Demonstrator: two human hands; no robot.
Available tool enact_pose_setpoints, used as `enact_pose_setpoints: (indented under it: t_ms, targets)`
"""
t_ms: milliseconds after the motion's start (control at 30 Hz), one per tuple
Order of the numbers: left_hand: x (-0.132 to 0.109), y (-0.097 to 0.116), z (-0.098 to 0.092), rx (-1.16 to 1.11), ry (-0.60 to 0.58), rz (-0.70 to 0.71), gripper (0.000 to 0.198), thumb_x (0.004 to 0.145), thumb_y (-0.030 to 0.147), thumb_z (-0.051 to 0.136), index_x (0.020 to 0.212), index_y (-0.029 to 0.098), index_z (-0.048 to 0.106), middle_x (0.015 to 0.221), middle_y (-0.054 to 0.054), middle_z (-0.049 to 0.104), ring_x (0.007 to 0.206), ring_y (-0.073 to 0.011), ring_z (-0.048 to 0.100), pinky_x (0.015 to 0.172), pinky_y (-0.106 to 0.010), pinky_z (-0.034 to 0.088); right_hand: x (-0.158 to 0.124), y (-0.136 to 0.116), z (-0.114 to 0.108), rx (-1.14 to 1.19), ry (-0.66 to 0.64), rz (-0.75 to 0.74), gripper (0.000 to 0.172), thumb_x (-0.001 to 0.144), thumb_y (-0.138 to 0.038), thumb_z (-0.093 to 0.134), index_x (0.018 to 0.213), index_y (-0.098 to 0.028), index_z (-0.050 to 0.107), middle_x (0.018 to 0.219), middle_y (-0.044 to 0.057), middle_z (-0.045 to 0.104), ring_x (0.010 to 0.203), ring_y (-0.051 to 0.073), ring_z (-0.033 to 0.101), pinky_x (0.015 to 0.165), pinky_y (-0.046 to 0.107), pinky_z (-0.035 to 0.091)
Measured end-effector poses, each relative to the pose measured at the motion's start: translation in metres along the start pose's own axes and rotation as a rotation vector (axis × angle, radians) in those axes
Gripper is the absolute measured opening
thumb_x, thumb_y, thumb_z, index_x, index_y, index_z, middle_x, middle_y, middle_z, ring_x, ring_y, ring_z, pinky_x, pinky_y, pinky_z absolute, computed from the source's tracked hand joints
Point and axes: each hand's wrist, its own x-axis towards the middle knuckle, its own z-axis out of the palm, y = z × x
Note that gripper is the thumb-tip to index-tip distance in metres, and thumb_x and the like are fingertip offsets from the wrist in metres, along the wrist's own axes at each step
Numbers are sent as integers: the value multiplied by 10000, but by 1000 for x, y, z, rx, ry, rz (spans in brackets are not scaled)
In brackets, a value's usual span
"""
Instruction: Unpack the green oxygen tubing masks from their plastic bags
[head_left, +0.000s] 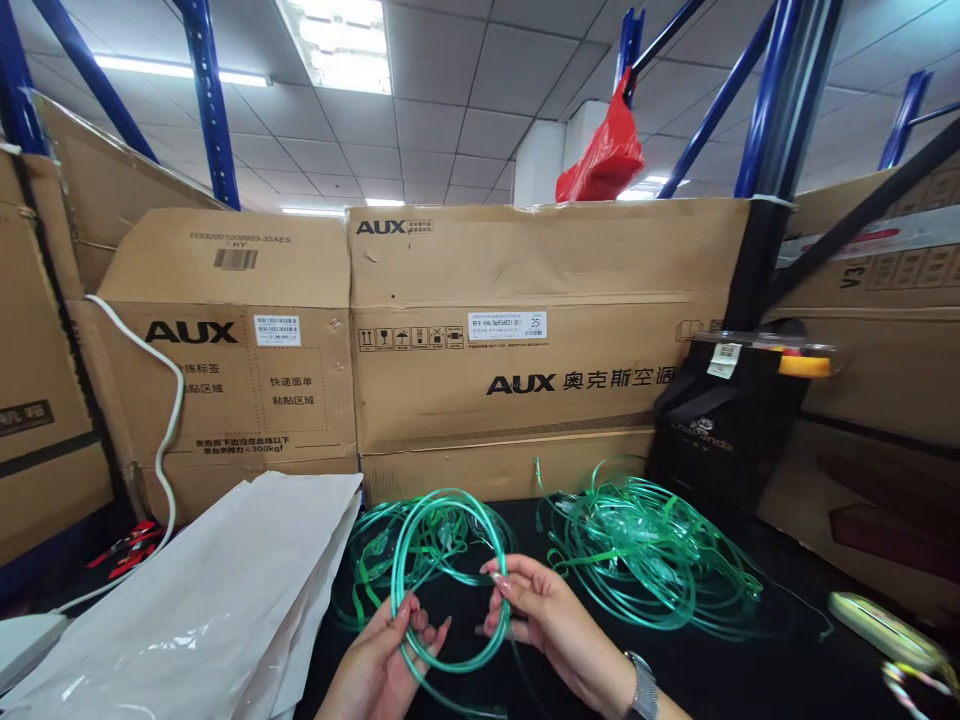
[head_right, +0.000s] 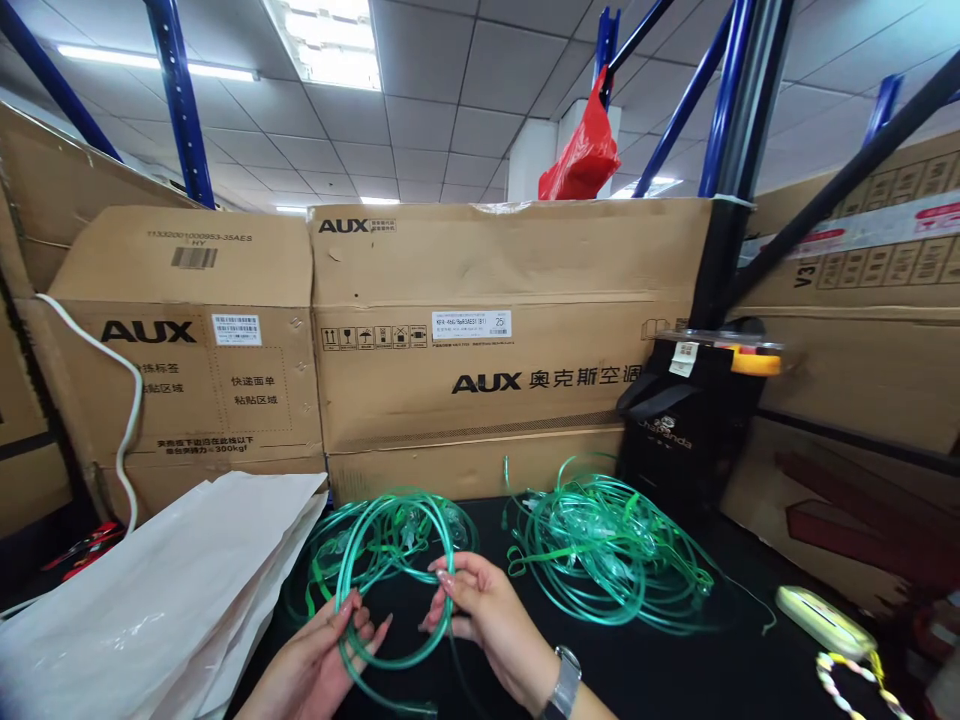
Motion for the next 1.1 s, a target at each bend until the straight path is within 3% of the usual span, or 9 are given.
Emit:
enact_pose_setpoints:
  t_ms: [167,300,400,533,633,733,833,967,1100]
  targets:
    - [1,-2,-3,20,9,-104,260,853,67,429,683,91,625,459,8,550,445,-84,558,686,-331,528,3,13,-3,-403,-64,19,430,749,-500,554,1013,-165,603,497,-80,374,409,73,396,491,254,443]
    - [3,1,-6,193,43,-146,190,689,294,702,689,133,599,400,100,430,323,-19,374,397,-157,370,-4,-1,-2,-907,-103,-228,300,851,-368,429,1015,-225,635,713,8,531,667,138,510,665,261,424]
    - [1,7,-3,461,49,-34,342,537,313,797,774,157,606,451,93,496,386,-36,443,414,-148,359,-9,-15,-1,-1057,-66,-357,307,859,-278,389,1058,-235,618,806,32,536,763,155,520,715,254,402]
    - [3,9,1,697,-66,-18,370,496,431,779,636,137,604,405,39,544,369,-77,493,413,-178,380,-5,-15,-2,-947,51,-312,333,846,-373,403,983,-175,633,662,2,486,582,119,478,557,231,388]
    - [10,7,-2,670,-80,-17,455,487,569,716,538,141,568,288,96,374,247,-45,338,341,-188,322,-2,-7,-1,-684,19,-3,428,790,-522,448,918,-142,599,513,-65,398,354,59,313,355,200,255]
    - [14,9,-6,607,-33,38,511,451,610,707,444,188,419,310,146,242,251,-7,192,316,-175,245,-3,-4,2,-454,-91,186,450,709,-528,574,958,-155,541,467,-120,320,308,22,179,313,171,163]
    - [8,13,-5,525,-6,163,529,518,615,675,462,198,353,371,139,243,319,-9,168,353,-164,230,-2,-3,2,-482,-82,97,463,617,-441,704,941,-156,538,505,-114,375,338,16,268,342,163,237]
    - [-9,17,5,493,23,378,458,652,530,643,481,175,409,411,104,273,392,-40,258,399,-157,266,0,-1,1,-614,15,-54,344,680,-443,654,832,-145,572,530,-73,468,394,55,435,397,185,333]
    - [-19,18,12,393,43,460,437,678,497,636,481,177,414,409,94,293,359,-41,245,334,-151,232,-6,-7,9,-269,-72,46,326,647,-391,704,816,-161,547,445,-106,419,338,42,384,405,184,342]
